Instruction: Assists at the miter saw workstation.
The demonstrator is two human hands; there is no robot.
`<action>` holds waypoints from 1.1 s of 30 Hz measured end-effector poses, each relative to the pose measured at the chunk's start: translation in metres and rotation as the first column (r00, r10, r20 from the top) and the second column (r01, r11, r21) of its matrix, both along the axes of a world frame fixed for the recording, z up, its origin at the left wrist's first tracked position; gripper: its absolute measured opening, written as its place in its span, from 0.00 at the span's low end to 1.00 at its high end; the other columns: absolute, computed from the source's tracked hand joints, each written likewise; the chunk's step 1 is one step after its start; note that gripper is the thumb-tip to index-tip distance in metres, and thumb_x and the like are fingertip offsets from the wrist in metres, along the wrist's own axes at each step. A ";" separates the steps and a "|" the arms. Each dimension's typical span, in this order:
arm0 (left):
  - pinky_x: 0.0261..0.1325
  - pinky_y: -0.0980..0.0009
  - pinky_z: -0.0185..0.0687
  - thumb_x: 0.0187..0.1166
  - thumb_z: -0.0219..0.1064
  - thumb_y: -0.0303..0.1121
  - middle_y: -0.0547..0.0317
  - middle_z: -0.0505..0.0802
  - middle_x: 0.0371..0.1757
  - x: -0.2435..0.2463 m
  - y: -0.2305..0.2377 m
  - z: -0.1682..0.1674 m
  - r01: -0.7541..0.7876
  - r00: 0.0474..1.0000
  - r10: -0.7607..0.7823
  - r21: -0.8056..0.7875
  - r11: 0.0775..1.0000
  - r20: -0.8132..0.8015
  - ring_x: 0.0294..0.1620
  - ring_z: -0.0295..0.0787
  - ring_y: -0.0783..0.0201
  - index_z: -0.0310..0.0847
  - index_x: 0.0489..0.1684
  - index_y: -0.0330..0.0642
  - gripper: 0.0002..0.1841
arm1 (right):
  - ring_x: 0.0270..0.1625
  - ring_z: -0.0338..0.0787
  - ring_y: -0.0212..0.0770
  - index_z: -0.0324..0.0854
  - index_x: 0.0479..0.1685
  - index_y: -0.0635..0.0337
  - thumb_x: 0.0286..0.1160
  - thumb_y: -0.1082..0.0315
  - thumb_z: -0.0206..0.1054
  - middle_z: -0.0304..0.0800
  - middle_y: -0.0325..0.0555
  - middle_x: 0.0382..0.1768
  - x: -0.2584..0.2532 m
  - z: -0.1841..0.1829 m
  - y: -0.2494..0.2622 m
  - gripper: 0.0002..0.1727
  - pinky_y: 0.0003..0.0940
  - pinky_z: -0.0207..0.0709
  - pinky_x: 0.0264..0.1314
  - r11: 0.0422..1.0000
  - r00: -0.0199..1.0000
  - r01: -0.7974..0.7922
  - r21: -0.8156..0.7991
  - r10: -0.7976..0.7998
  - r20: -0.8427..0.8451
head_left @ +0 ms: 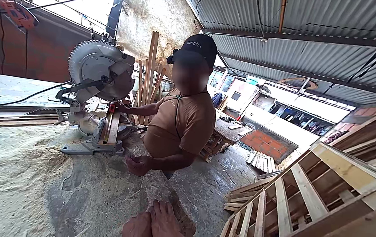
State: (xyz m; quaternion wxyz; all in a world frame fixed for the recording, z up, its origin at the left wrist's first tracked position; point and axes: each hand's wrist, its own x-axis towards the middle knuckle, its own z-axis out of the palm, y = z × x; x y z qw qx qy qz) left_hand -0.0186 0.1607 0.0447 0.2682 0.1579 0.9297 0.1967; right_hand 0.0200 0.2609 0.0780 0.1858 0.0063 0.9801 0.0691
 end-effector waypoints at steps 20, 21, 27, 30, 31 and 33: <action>0.55 0.38 0.85 0.75 0.64 0.55 0.46 0.96 0.52 0.000 -0.007 -0.005 -0.018 1.000 0.018 -0.025 1.000 0.024 0.59 0.93 0.43 0.91 0.48 0.44 0.24 | 0.91 0.58 0.63 0.63 0.86 0.69 0.88 0.69 0.51 0.56 0.63 0.91 -0.005 -0.013 -0.002 0.28 0.69 0.52 0.88 0.997 0.999 0.018 -0.078 -0.014 0.049; 0.54 0.38 0.85 0.74 0.64 0.55 0.47 0.96 0.51 0.000 -0.007 -0.005 -0.020 1.000 0.020 -0.029 0.999 0.024 0.58 0.93 0.44 0.91 0.47 0.44 0.24 | 0.91 0.58 0.63 0.63 0.86 0.69 0.88 0.69 0.51 0.57 0.62 0.91 -0.005 -0.015 -0.002 0.28 0.69 0.52 0.88 0.997 0.999 0.019 -0.081 -0.015 0.042; 0.55 0.39 0.85 0.75 0.63 0.55 0.46 0.96 0.51 -0.002 -0.004 -0.006 -0.025 0.999 0.026 -0.030 0.999 0.029 0.58 0.93 0.44 0.91 0.47 0.44 0.23 | 0.91 0.58 0.63 0.63 0.86 0.69 0.87 0.69 0.51 0.56 0.62 0.91 -0.007 -0.016 0.000 0.29 0.68 0.53 0.88 0.996 0.999 0.019 -0.088 -0.016 0.039; 0.55 0.40 0.85 0.76 0.62 0.55 0.46 0.96 0.51 -0.004 -0.004 -0.004 -0.024 0.999 0.025 -0.023 0.999 0.024 0.59 0.93 0.44 0.91 0.48 0.44 0.24 | 0.91 0.59 0.62 0.63 0.86 0.69 0.88 0.70 0.50 0.57 0.62 0.90 -0.008 -0.014 0.002 0.28 0.68 0.54 0.87 0.996 1.000 0.009 -0.084 -0.007 0.025; 0.55 0.39 0.85 0.76 0.62 0.55 0.46 0.96 0.51 -0.004 -0.004 -0.003 -0.026 0.999 0.026 -0.017 1.000 0.024 0.59 0.93 0.44 0.91 0.48 0.44 0.24 | 0.91 0.60 0.62 0.63 0.86 0.69 0.88 0.70 0.51 0.57 0.62 0.90 -0.009 -0.014 0.002 0.28 0.68 0.55 0.87 0.996 1.000 0.009 -0.083 -0.007 0.023; 0.55 0.40 0.85 0.76 0.63 0.56 0.47 0.96 0.51 -0.005 -0.004 -0.004 -0.027 0.999 0.027 -0.012 1.000 0.016 0.58 0.93 0.44 0.92 0.47 0.44 0.24 | 0.91 0.60 0.62 0.62 0.87 0.69 0.87 0.69 0.51 0.57 0.62 0.91 -0.010 -0.013 0.002 0.29 0.67 0.54 0.87 0.996 1.000 0.018 -0.087 -0.016 0.026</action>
